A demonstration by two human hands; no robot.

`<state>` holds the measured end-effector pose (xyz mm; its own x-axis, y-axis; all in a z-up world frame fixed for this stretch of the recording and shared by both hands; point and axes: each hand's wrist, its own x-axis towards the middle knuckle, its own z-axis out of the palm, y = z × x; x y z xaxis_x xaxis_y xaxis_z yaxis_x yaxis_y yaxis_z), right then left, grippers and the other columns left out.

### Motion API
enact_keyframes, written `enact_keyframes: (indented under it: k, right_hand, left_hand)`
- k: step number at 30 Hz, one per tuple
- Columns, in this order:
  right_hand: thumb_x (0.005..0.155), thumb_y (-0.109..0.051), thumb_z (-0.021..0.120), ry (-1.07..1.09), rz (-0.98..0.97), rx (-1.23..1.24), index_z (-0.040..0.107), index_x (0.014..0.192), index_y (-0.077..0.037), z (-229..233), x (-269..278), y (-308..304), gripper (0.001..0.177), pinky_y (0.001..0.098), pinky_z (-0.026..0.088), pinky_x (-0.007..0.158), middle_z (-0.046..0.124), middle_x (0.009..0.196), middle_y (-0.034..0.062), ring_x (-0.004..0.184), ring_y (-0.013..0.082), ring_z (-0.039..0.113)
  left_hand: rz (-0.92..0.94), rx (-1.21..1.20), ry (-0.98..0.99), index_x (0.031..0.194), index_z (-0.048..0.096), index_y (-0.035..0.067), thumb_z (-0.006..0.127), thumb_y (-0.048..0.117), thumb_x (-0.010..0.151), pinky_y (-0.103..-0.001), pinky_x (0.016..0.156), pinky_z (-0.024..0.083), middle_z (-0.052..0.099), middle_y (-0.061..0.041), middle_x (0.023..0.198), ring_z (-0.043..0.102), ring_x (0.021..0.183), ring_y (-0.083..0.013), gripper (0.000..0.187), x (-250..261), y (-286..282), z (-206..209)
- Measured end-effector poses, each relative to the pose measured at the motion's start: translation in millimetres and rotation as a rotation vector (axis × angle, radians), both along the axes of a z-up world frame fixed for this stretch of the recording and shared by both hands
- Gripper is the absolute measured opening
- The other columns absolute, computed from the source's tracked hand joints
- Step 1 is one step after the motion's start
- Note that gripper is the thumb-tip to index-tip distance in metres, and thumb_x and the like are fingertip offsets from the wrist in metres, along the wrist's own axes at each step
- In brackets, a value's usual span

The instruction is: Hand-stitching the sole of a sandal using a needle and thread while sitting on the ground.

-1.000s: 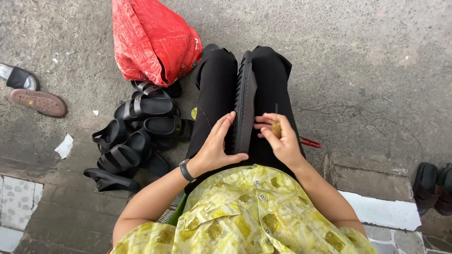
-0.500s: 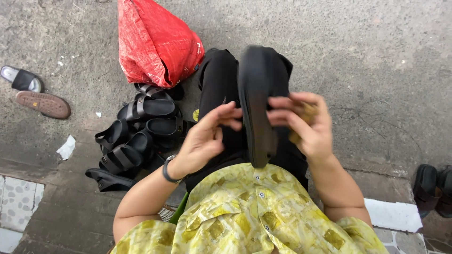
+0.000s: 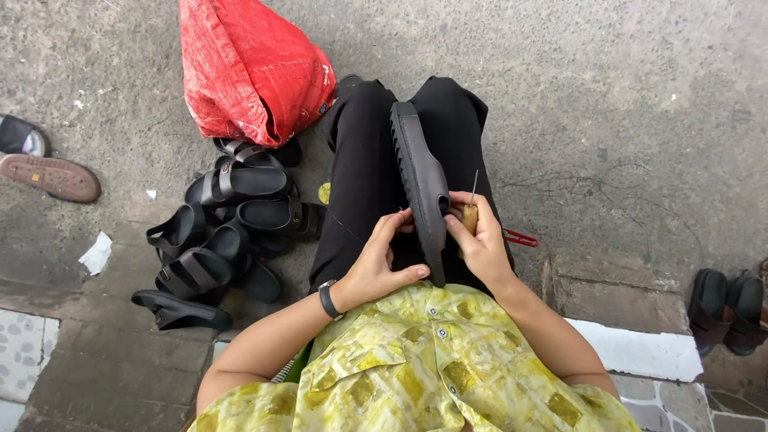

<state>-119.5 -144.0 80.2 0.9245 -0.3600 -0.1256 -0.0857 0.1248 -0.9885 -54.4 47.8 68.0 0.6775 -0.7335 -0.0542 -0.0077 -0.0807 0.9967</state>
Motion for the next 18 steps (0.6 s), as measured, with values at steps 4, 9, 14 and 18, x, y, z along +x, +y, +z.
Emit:
enact_keyframes:
  k: [4,9,14,18]
  right_hand:
    - [0.090,0.002,0.058,0.011,0.018,-0.083,0.051,0.122,0.004,5.8,-1.9,7.5,0.033,0.0369,0.051,0.091,0.063,0.113,0.0165,0.107,0.0212,0.061]
    - [0.089,-0.003,0.062,0.045,-0.010,-0.174,0.055,0.122,0.000,17.4,-1.4,12.4,0.034,0.0335,0.052,0.089,0.064,0.111,0.0142,0.107,0.0181,0.060]
    - [0.089,0.001,0.059,-0.137,-0.013,-0.107,0.053,0.118,0.006,20.5,-2.1,15.9,0.030,0.0318,0.052,0.079,0.065,0.095,0.0170,0.087,0.0167,0.063]
    - [0.085,0.002,0.063,-0.259,-0.013,-0.078,0.054,0.114,0.009,7.9,-13.5,14.9,0.031,0.0273,0.052,0.070,0.066,0.087,0.0169,0.076,0.0143,0.064]
  left_hand:
    - [0.004,-0.010,0.020,0.137,0.037,-0.007,0.084,0.040,0.070,-0.025,0.068,0.051,0.040,-0.019,0.137,0.052,0.118,-0.0270,0.094,-2.6,5.4,-5.5]
    - [0.031,-0.024,-0.010,0.136,0.033,-0.013,0.088,0.043,0.062,-0.040,0.092,0.048,0.040,-0.024,0.135,0.054,0.115,-0.0333,0.108,-8.0,4.0,4.2]
    - [0.072,-0.022,0.074,0.142,0.033,-0.003,0.090,0.042,0.059,-0.024,0.049,0.044,0.045,-0.018,0.124,0.056,0.077,-0.0232,0.110,-13.3,-2.6,17.2]
    - [0.080,-0.106,0.065,0.146,0.032,0.005,0.090,0.033,0.060,-0.020,0.044,0.040,0.049,-0.011,0.125,0.050,0.051,-0.0143,0.107,-14.3,-7.8,26.1]
